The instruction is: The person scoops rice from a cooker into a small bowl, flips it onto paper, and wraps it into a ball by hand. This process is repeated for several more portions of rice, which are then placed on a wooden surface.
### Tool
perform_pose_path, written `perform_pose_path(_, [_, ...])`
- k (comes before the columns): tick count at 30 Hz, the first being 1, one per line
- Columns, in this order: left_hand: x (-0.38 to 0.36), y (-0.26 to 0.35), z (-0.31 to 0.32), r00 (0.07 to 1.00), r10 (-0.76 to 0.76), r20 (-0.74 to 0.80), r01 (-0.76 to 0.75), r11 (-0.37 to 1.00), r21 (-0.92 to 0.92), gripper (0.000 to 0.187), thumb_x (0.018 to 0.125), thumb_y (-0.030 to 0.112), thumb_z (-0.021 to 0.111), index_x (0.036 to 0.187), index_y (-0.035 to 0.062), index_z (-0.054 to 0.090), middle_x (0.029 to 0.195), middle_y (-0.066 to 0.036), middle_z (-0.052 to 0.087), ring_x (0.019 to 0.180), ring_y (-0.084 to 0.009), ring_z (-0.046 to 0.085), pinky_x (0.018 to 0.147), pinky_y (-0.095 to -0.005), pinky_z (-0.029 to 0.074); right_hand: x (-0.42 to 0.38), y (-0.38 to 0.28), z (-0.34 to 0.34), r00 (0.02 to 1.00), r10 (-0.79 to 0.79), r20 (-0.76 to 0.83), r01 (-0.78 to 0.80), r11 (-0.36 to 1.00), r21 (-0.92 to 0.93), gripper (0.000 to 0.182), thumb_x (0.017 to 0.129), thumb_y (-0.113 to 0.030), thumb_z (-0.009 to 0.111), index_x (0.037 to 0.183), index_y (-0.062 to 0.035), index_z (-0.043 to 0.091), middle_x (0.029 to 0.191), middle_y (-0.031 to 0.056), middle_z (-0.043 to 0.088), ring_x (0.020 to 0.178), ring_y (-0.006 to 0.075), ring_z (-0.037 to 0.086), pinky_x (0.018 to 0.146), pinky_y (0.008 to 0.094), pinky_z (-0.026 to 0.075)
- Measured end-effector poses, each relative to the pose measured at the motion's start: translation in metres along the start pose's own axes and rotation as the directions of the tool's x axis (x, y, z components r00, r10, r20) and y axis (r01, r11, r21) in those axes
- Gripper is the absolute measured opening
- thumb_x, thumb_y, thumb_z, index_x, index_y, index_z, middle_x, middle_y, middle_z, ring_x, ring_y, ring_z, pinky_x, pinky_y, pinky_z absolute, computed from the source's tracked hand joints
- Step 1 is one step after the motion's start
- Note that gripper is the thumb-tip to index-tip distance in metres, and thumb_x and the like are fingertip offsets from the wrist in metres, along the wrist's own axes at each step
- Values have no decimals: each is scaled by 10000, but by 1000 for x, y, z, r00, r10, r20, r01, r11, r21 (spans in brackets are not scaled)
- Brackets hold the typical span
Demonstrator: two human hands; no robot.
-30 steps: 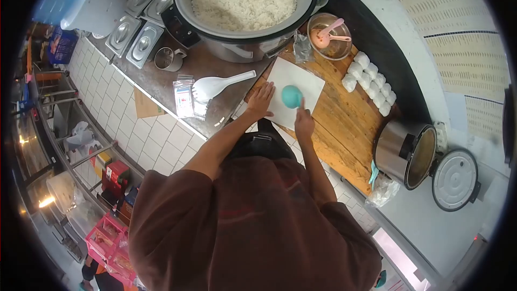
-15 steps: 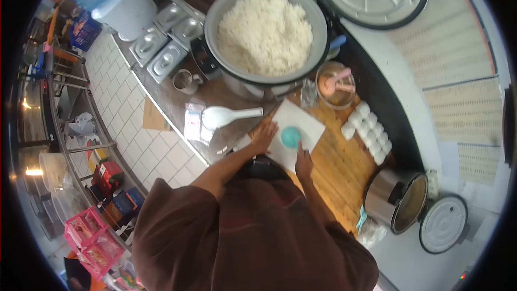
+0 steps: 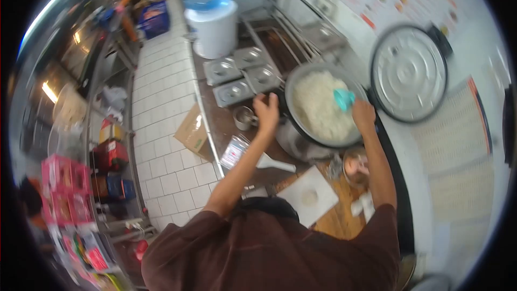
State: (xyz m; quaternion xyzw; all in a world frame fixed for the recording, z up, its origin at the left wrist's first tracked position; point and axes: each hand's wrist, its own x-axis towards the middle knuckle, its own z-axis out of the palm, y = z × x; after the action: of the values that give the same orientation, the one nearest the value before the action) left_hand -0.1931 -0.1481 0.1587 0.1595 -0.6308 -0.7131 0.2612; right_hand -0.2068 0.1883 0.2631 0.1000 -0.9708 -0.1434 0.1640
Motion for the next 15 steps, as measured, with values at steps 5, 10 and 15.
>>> perform_pose_path(5, [-6, 21, 24, 994, -97, -44, 102, 986, 133, 501, 952, 433, 523, 1246, 30, 476, 1165, -244, 571, 1099, -407, 560, 950, -459, 437, 25, -17, 50, 971, -230, -63, 222, 969, -110, 134, 848, -96, 518, 872, -41, 638, 793, 118, 661, 727, 298, 655, 647, 442, 509])
perform_pose_path(10, [-19, 29, 26, 981, -169, -98, 185, 965, 188, 530, 952, 512, 472, 1309, 121, 472, 1217, -215, 570, 1140, -408, 550, 941, -476, 448, 24, -49, -21, 890, -223, 398, 186, 974, 130, 237, 864, -155, 513, 898, 18, 671, 940, 247, 673, 900, 392, 663, 793, 494, 518])
perform_pose_path(15, [-17, 39, 21, 973, -224, -62, 232, 948, 219, 565, 959, 538, 433, 1329, 113, 466, 1245, -210, 565, 1170, -402, 538, 956, -508, 429, -1, -88, -56, 741, -480, 469, 392, 877, 279, 275, 876, -222, 570, 944, 24, 673, 973, 279, 662, 905, 430, 651, 797, 503, 508])
